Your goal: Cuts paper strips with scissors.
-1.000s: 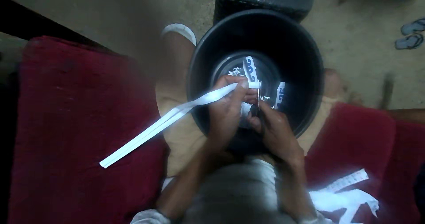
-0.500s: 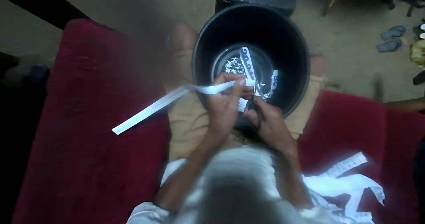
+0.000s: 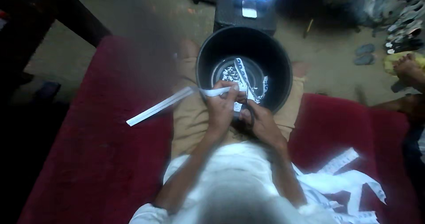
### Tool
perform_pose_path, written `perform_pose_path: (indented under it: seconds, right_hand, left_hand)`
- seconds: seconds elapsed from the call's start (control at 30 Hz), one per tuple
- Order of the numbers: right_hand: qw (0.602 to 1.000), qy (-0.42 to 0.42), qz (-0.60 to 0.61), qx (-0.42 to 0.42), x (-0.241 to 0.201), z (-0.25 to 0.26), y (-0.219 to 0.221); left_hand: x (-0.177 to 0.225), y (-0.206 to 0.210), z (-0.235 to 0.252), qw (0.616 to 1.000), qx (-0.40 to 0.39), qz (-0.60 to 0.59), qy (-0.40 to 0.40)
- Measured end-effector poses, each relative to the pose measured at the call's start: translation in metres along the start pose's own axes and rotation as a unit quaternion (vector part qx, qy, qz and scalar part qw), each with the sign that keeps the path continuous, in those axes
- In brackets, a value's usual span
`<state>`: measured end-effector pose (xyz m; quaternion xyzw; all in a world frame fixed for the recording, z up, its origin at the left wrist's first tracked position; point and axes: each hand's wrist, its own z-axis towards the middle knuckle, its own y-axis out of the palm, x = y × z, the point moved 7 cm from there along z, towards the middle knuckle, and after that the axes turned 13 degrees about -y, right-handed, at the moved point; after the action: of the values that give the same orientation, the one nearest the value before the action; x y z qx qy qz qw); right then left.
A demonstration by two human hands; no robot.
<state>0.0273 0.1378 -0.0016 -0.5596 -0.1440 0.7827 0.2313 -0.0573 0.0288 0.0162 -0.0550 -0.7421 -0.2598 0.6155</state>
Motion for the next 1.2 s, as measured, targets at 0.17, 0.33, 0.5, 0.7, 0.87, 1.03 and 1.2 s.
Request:
perform_pose_path:
  seconds: [0.17, 0.33, 0.5, 0.7, 0.87, 1.03, 1.2]
  right_hand:
    - [1.000, 0.004, 0.014, -0.002, 0.0038, -0.0008, 0.0006]
    - [1.000, -0.006, -0.008, 0.004, -0.0010, 0.0002, -0.0010]
    - [1.000, -0.003, -0.005, 0.012, -0.0002, -0.0009, -0.0010]
    - [1.000, -0.003, -0.016, 0.012, 0.0004, -0.0013, -0.0018]
    - [1.000, -0.009, -0.016, 0.014, 0.0025, -0.0019, -0.0016]
    - [0.999, -0.014, -0.022, 0.021, 0.0024, -0.0030, -0.0025]
    - [0.999, -0.022, -0.005, 0.031, 0.0037, -0.0035, -0.0047]
  left_hand:
    - [-0.0037, 0.0002, 0.0015, 1.000, -0.005, 0.002, -0.013]
    - [-0.0049, -0.0008, 0.0038, 1.000, 0.006, -0.003, -0.014]
    - [-0.0043, -0.0008, 0.0031, 1.000, 0.008, -0.006, -0.010]
    - [-0.0031, -0.0005, 0.0024, 1.000, 0.005, 0.001, -0.009]
    - [-0.0051, -0.0014, 0.0029, 1.000, 0.004, -0.006, -0.021]
    - [-0.0064, -0.0009, 0.0027, 0.999, 0.006, -0.017, -0.026]
    - [-0.0079, -0.0019, 0.0035, 0.999, 0.009, -0.023, -0.034]
